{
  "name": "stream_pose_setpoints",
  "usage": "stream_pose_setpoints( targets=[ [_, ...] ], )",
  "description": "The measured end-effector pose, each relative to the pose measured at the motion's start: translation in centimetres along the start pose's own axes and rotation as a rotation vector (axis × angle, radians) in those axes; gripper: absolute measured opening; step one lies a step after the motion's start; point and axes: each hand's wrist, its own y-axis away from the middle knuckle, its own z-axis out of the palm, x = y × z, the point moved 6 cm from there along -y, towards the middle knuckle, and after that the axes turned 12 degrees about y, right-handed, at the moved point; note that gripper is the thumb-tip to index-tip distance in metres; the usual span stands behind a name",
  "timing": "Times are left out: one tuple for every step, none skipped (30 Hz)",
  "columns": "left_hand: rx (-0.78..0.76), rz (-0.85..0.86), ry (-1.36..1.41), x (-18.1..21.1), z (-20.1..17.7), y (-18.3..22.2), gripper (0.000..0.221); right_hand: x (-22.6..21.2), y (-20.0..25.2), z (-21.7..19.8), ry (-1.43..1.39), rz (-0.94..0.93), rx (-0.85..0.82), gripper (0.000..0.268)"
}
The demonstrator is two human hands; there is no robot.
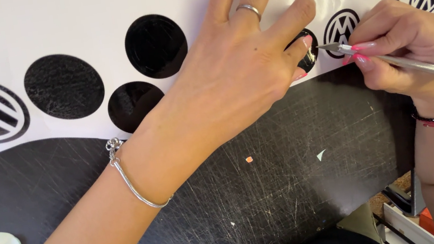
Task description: Using a precision craft knife to remove excess vinyl from a sheet of cut decals, specifically circular shapes and logos.
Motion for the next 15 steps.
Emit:
stream_pose_setpoints(
  targets=[
    [0.012, 0.001, 0.004, 0.0, -0.1, -0.1, 0.021, 0.0, 0.0, -0.1, 0.002, 0.017, -0.007, 0.010],
    [0.010, 0.002, 0.004, 0.0, -0.1, 0.0, 0.021, 0.0, -0.1, 0.0, 0.002, 0.017, -0.005, 0.010],
    [-0.019, -0.004, -0.004, -0.1, 0.1, 0.0, 0.018, -0.1, -0.2, 0.0, -0.001, 0.008, -0.004, 0.011],
    [-0.047, -0.011, -0.012, -0.2, 0.4, 0.1, 0.018, -0.2, -0.3, 0.0, -0.003, 0.000, -0.003, 0.012],
    [-0.048, -0.011, -0.013, -0.1, 0.4, 0.1, 0.018, -0.3, -0.3, 0.0, -0.003, 0.000, -0.002, 0.012],
    [-0.035, -0.010, -0.016, -0.1, 0.3, 0.1, 0.018, -0.4, -0.3, -0.1, 0.004, 0.009, -0.008, 0.011],
    [-0.022, -0.009, -0.020, -0.1, 0.2, 0.1, 0.019, -0.5, -0.3, -0.1, 0.011, 0.018, -0.015, 0.011],
    [-0.023, -0.010, -0.020, -0.1, 0.1, 0.1, 0.019, -0.7, -1.0, 0.1, 0.010, 0.018, -0.015, 0.011],
    [-0.046, -0.018, -0.017, -0.1, 0.2, 0.1, 0.017, -1.1, -1.6, 0.3, -0.037, -0.014, -0.039, 0.010],
    [-0.070, -0.027, -0.014, -0.1, 0.3, 0.1, 0.018, -1.5, -2.2, 0.6, -0.083, -0.047, -0.064, 0.010],
    [-0.070, -0.026, -0.015, -0.1, 0.2, 0.1, 0.018, -1.3, -1.9, 0.6, -0.083, -0.049, -0.064, 0.010],
    [-0.085, -0.035, -0.017, -0.1, 0.2, 0.1, 0.019, -1.1, -1.6, 0.4, -0.045, -0.049, -0.054, 0.012],
    [-0.101, -0.044, -0.017, -0.1, 0.2, 0.1, 0.021, -0.9, -1.3, 0.3, -0.008, -0.048, -0.043, 0.013],
    [-0.102, -0.045, -0.018, -0.1, 0.2, 0.1, 0.021, -0.9, -1.2, 0.4, -0.009, -0.048, -0.043, 0.013],
    [-0.085, -0.039, -0.025, 0.0, 0.1, 0.0, 0.017, -0.9, -1.0, 0.3, 0.033, -0.055, -0.036, 0.015]
  ],
)
